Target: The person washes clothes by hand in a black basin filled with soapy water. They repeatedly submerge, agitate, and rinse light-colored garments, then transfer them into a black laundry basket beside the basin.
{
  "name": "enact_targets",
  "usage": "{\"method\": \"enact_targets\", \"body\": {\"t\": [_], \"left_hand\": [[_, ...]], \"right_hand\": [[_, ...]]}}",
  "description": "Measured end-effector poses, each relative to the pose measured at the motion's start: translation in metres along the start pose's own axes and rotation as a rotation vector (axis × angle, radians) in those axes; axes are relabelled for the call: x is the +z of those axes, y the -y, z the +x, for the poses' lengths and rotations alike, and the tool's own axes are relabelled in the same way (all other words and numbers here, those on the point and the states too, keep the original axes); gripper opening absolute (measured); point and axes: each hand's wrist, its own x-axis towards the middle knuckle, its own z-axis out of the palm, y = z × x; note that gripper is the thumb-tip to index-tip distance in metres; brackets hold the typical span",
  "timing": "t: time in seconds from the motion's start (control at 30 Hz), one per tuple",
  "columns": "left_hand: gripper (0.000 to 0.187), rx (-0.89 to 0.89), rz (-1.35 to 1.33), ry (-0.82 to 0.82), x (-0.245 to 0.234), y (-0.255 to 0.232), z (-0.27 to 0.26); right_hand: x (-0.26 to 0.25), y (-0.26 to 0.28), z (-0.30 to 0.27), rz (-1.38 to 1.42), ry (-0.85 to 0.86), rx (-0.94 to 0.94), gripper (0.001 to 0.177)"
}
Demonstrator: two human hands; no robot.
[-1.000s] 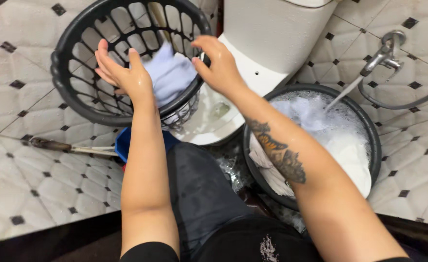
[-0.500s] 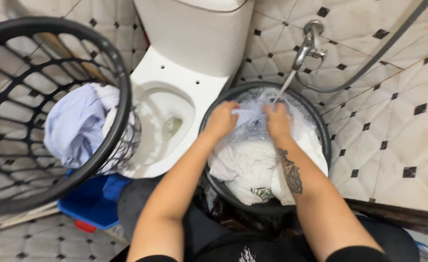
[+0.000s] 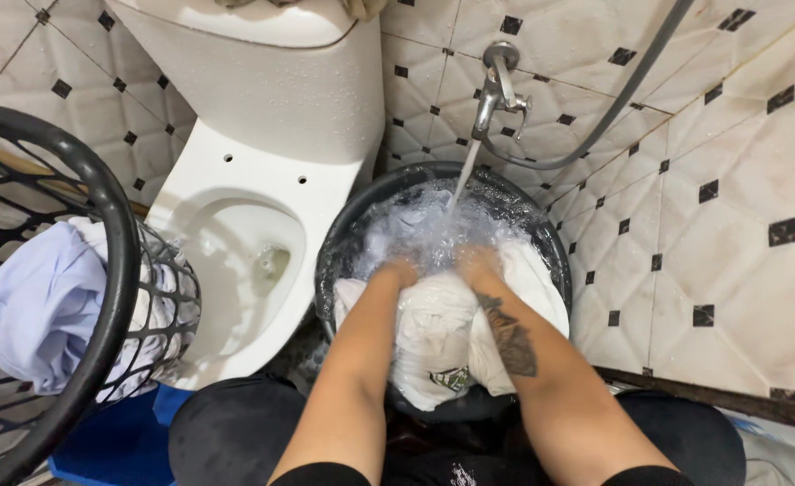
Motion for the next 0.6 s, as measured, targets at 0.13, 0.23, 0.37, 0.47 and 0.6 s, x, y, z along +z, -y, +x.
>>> {"method": "enact_targets", "body": {"t": [0.13,0.23,0.37,0.47,0.6], "left_hand": [[0.060,0.143,-0.139,-0.305,-0.023,-0.023,-0.001],[0.056,0.488,-0.425,-0.637,-0.027,-0.040,-0.008],[0.063,0.440,-0.426,-0.689,-0.035,-0.040,-0.033],[0.050,0.485,-0.457,-0.638,-0.070,-0.054,-0.051],[0.050,0.828,-0.728,-0.934,-0.164,-0.114,-0.087]], "right_hand": [[-0.097,0.076,-0.006,0.529,0.077,-0.222,0.005],[-0.210,0.124,-0.040,0.578,-0.142,-0.395,0.004],[-0.342,0.170,-0.107,1.090,-0.344,-0.674,0.018],[-0.407,0.177,-0.154,1.249,-0.503,-0.935,0.025],[-0.413,0.167,-0.159,1.261,-0.582,-0.924,0.026]]}}
